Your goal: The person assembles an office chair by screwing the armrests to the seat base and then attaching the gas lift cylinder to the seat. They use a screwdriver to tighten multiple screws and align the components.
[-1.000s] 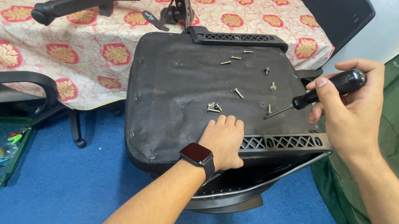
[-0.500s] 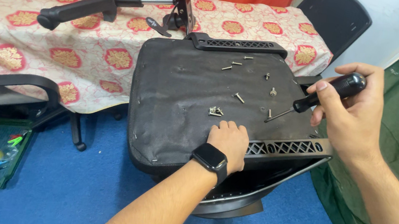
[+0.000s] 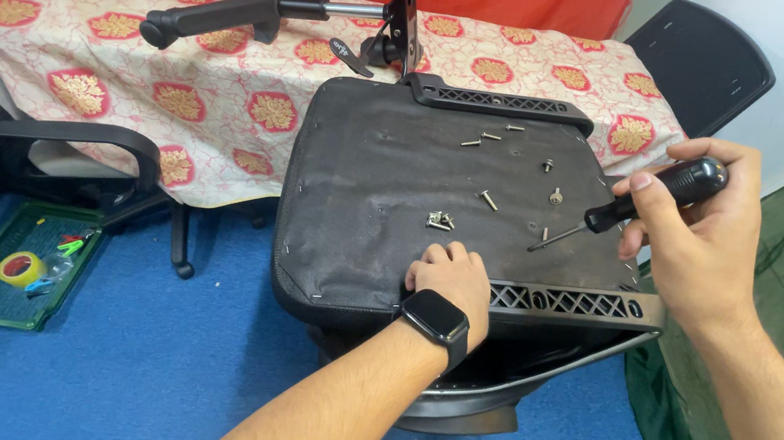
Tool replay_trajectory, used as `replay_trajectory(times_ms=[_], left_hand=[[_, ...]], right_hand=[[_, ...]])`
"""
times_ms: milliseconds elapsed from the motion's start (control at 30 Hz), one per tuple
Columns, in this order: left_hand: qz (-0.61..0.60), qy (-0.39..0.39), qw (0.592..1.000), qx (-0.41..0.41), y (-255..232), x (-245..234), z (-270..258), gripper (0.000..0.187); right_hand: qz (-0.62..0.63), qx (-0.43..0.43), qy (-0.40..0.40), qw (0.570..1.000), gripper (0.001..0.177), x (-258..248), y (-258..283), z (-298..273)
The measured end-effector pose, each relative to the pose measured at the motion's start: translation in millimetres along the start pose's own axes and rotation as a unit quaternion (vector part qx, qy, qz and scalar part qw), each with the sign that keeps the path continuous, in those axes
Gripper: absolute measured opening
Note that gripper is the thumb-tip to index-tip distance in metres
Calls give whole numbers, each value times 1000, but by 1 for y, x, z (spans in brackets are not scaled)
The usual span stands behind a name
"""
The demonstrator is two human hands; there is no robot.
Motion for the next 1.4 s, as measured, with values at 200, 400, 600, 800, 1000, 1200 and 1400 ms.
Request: replay_trajectory(times_ms=[200, 400, 600, 800, 1000, 1200, 1400], left_hand=[[21, -18, 1000, -2, -3, -1, 1, 68], [7, -9, 1000, 6, -2, -6, -3, 64], [10, -7, 1000, 0, -2, -9, -3, 60], [9, -11, 1000, -13, 0, -7, -1, 54], [-13, -14, 1000, -9, 2, -1, 2, 50], [-91, -66, 993, -20, 24, 1, -8, 70], [-211, 22, 977, -18, 41, 20, 9, 82]], right_hand=[[-1, 8, -4, 1000, 33, -6, 1, -4], [2, 2, 5, 1000, 32, -10, 5, -9], [16, 11, 5, 1000, 32, -13, 5, -12], [38, -5, 23, 999, 32, -10, 11, -16], [36, 0, 18, 999, 32, -16, 14, -20], [39, 3, 20, 999, 31, -16, 17, -24], [33, 2, 7, 999, 29, -13, 20, -29]])
Point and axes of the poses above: each hand's wrist, its own z-axis towards the middle knuckle, its own x-axis out of the palm, y = z × x, the point moved 9 cm from there along z, towards the middle knuckle, and after that the axes turned 14 degrees about z, right-handed, at the moved point
